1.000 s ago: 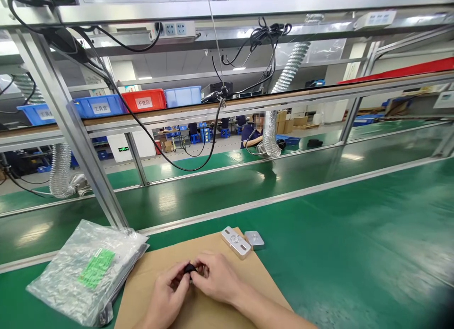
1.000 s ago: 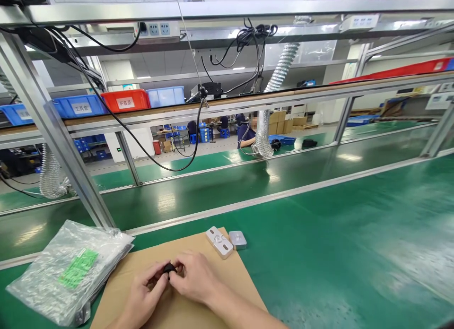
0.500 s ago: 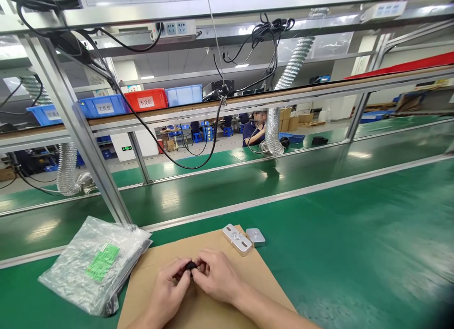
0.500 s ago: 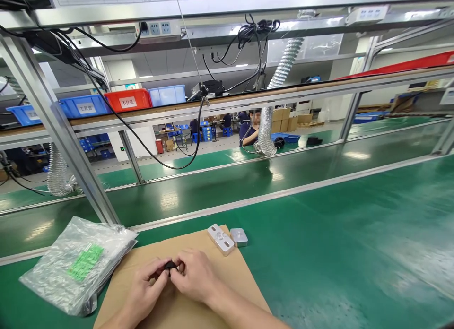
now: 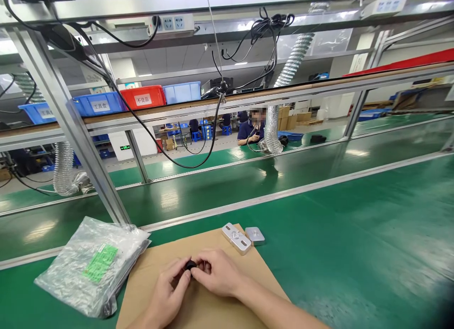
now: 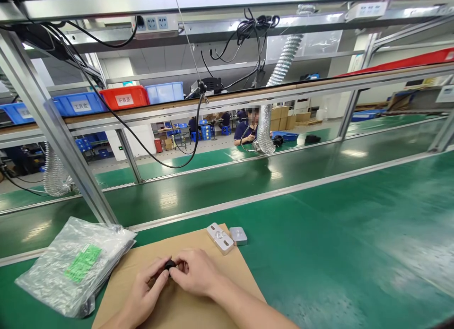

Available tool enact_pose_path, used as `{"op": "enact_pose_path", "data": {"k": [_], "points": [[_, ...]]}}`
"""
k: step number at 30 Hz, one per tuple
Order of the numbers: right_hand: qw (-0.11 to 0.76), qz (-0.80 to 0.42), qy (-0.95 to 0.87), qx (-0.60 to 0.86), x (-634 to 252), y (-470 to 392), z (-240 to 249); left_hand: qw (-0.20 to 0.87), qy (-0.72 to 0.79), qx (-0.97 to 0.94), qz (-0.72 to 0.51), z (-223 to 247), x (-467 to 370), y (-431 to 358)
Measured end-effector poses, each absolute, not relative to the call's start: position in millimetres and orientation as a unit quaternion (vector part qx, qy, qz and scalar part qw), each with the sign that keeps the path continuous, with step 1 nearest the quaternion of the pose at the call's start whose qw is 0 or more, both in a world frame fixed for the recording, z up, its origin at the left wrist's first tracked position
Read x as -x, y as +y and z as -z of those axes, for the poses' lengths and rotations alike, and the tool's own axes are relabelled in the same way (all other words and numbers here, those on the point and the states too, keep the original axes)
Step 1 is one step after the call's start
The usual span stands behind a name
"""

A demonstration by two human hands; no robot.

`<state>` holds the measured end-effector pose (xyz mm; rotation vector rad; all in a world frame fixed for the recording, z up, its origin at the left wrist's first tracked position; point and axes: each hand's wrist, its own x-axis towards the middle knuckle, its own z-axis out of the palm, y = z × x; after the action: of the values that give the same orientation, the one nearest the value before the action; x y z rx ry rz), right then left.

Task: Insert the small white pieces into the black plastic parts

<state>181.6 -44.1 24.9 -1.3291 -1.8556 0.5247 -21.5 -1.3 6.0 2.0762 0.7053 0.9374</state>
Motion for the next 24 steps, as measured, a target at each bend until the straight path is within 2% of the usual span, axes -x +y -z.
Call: {"op": "enact_pose_path", "data": {"k": [11, 16, 20, 24], "points": [[0.375, -0.215, -0.722, 0.541, -182.5, -51.8, -36.8, 0.362, 0.237, -0.828, -0.356, -15.7, 23.6, -12.0], [0.286, -0.281, -0.771, 0.494, -196.1, -60.1, -45.7, 0.379, 0.251, -0.821, -0.346, -5.5, 23.1, -11.7], [0.228, -0.319, -0.773, 0.498, -202.7, -59.9, -49.2, 0.333, 0.286, -0.822, -0.362, -9.1, 21.3, -1.1], [0.206, -0.342, -0.778, 0.485, -201.6, -62.5, -48.7, 0.274, 0.294, -0.829, -0.389, -19.4, 12.6, -2.6]]}}
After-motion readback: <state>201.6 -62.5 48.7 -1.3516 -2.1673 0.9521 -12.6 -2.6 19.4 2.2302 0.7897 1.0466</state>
